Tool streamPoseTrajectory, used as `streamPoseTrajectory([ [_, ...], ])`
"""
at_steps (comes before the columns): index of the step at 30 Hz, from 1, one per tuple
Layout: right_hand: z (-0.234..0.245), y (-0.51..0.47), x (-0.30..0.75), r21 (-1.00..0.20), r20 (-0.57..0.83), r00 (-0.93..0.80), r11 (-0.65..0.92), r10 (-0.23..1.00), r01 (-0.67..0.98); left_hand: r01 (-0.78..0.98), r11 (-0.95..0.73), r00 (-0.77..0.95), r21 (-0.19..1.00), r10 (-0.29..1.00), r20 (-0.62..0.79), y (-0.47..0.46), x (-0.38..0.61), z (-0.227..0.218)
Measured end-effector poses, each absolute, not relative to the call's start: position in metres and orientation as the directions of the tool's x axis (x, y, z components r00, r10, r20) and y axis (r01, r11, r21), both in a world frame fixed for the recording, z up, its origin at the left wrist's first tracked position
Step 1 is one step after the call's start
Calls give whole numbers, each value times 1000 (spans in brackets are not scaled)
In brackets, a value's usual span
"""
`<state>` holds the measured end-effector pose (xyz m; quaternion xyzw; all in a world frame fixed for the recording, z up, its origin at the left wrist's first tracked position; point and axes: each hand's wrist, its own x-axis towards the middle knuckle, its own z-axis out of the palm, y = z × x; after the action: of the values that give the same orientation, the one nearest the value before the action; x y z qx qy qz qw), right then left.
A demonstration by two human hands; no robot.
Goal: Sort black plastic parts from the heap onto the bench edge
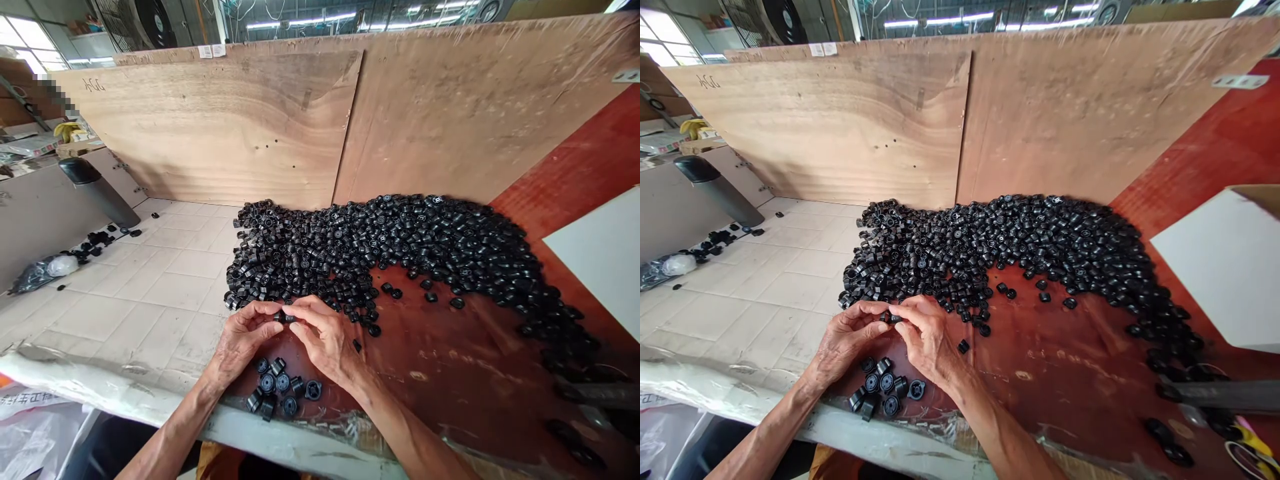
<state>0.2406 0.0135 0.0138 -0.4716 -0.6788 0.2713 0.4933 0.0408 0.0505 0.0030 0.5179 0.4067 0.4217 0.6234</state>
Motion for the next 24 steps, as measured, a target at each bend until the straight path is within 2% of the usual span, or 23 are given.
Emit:
streamPoseTrajectory([
  [5,13,12,240,-835,409,-33,389,912,388,-34,55,307,998,951,-42,48,42,7],
  [11,13,12,239,-848,376,-4,346,927,401,-14,75,336,997,940,-66,46,44,8],
  [18,17,11,241,-799,397,-69,381,915,465,109,-92,305,990,951,55,46,44,4],
  [24,17,11,240,-817,398,-51,380,916,433,142,-202,297,969,943,153,46,43,4],
])
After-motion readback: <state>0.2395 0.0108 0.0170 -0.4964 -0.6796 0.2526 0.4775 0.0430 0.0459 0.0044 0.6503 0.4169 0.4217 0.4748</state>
